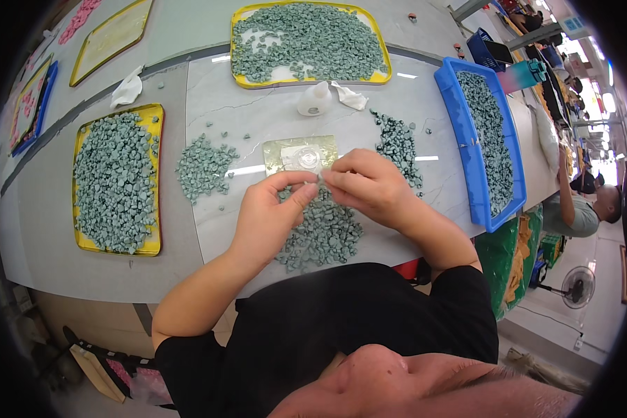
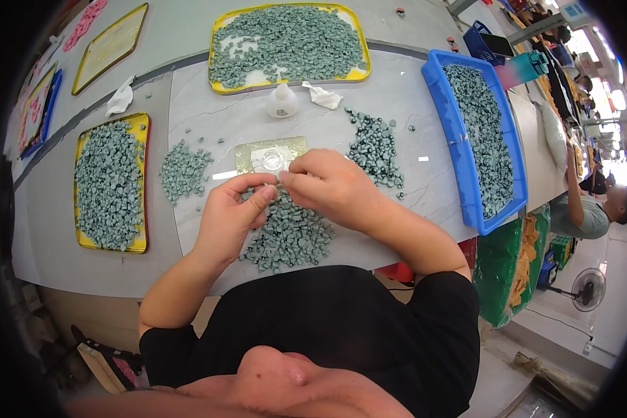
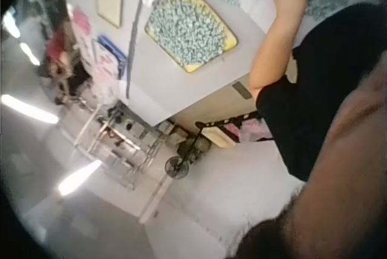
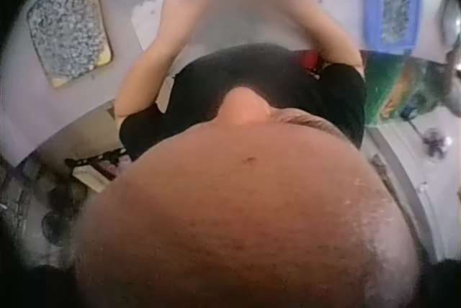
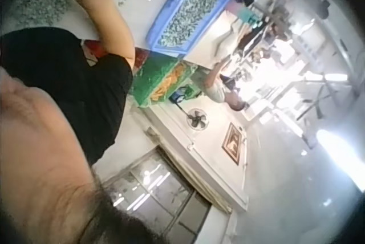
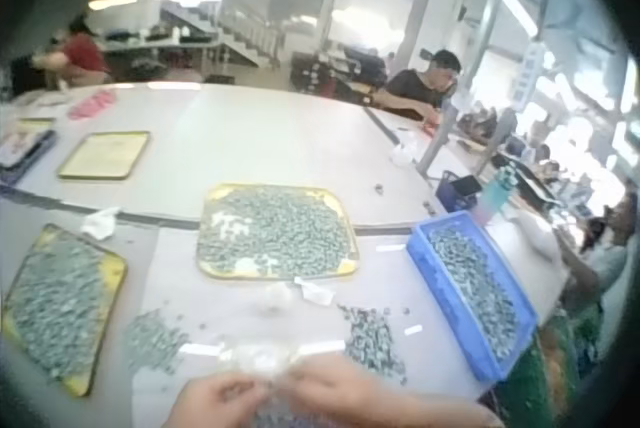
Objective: The person assembles small components by joining small rings to green pieces by hand and placing them onto the table.
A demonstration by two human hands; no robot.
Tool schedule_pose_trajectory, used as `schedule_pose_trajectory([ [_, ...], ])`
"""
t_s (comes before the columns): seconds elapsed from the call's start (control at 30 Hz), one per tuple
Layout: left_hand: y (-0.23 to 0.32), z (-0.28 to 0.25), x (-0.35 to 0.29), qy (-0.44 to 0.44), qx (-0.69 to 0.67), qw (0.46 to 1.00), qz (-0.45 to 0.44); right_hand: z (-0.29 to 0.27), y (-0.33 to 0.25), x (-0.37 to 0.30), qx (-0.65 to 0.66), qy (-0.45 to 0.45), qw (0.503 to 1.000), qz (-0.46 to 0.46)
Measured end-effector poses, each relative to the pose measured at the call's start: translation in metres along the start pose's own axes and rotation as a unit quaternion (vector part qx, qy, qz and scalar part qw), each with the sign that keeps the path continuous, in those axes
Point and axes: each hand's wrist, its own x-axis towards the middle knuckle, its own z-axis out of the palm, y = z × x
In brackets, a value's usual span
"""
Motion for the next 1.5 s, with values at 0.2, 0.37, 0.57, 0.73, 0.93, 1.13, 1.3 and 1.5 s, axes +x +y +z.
schedule_pose_trajectory([
  [0.2, 0.002, -0.009, 0.007, 0.057, -0.133, 0.989, 0.017, 0.0, 0.01, 0.008, -0.141, -0.012, 0.988, -0.057],
  [0.37, 0.0, -0.012, 0.007, 0.057, -0.139, 0.988, 0.047, 0.004, 0.012, 0.01, -0.192, -0.022, 0.977, -0.093],
  [0.57, 0.0, -0.012, 0.007, 0.06, -0.119, 0.99, 0.053, 0.006, 0.01, 0.011, -0.206, -0.029, 0.971, -0.121],
  [0.73, -0.002, -0.012, 0.006, 0.057, -0.124, 0.99, 0.046, 0.002, 0.01, 0.011, -0.102, -0.015, 0.992, -0.072],
  [0.93, -0.003, -0.005, 0.002, 0.017, -0.089, 0.996, 0.022, 0.008, -0.005, 0.005, 0.274, 0.016, 0.917, 0.288],
  [1.13, -0.001, -0.001, -0.002, 0.022, -0.081, 0.996, 0.031, 0.004, -0.017, 0.014, 0.479, 0.009, 0.76, 0.438],
  [1.3, 0.0, 0.0, -0.005, 0.012, -0.093, 0.996, 0.007, 0.015, -0.019, 0.008, 0.331, 0.062, 0.899, 0.28],
  [1.5, -0.001, -0.001, -0.007, 0.008, -0.117, 0.993, -0.009, 0.024, -0.018, 0.008, 0.064, 0.112, 0.992, 0.004],
])
